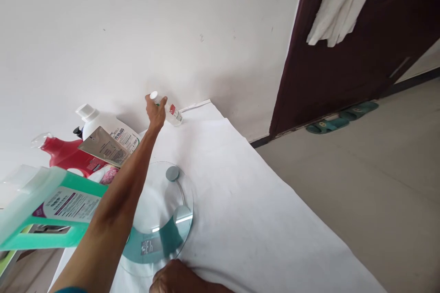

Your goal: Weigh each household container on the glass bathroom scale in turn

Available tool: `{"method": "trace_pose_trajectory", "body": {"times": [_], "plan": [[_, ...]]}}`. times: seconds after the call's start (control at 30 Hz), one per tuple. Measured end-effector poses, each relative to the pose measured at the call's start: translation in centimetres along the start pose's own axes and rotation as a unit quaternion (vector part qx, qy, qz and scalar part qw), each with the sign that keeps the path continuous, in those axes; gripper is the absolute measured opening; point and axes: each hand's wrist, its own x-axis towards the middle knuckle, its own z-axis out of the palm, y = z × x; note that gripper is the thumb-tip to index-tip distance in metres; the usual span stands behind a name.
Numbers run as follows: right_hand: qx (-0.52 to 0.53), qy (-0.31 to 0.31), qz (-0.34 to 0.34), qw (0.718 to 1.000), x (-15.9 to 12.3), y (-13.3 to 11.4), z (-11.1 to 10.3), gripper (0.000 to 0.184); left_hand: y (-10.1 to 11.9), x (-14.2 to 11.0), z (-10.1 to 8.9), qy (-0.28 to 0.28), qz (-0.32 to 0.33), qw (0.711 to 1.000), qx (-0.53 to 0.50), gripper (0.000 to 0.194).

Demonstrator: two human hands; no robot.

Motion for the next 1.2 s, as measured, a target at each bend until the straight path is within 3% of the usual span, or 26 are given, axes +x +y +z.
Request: {"method": "trace_pose_trajectory", "body": {"times": [0.13,0.2,0.33,0.43,0.57,0.8,0.97,1.07,1.13,1.2], "plan": [[-0.012,0.043,-0.013,0.999,-0.9,-0.9,0.4,0.048,1.8,-2.3,-7.8,0.032,0.094,0.995,-0.03,0.053],[-0.01,0.071,-0.014,0.997,-1.6,-2.0,0.1,0.046,3.0,-4.6,-12.5,0.004,0.148,0.988,-0.036,0.051],[0.018,0.077,-0.006,0.997,-2.3,-3.7,-0.7,0.046,5.2,-11.3,-20.1,-0.061,0.121,0.991,0.021,0.037],[0.024,0.076,0.002,0.997,-2.3,-4.0,-0.9,0.047,5.4,-15.8,-23.3,-0.077,0.104,0.991,0.043,0.031],[0.004,0.083,0.019,0.996,-2.2,-4.0,-0.6,0.046,3.9,-18.9,-25.0,-0.062,0.088,0.993,0.054,0.031],[-0.016,0.083,0.004,0.996,-2.1,-3.4,-0.3,0.045,2.1,-20.3,-25.0,-0.027,0.062,0.996,0.063,0.036],[-0.019,0.086,0.002,0.996,-2.2,-3.5,-0.3,0.043,2.3,-21.1,-25.5,-0.097,0.058,0.991,0.076,0.036],[-0.021,0.085,0.001,0.996,-2.2,-3.6,-0.3,0.043,1.6,-22.4,-26.8,-0.12,0.061,0.988,0.071,0.053],[-0.018,0.08,0.0,0.997,-2.2,-3.6,-0.4,0.043,0.2,-23.9,-28.0,-0.098,0.054,0.993,0.043,0.066],[-0.015,0.08,0.002,0.997,-2.3,-3.7,-0.4,0.044,-1.7,-26.0,-29.1,-0.034,0.011,0.999,0.03,0.061]]}}
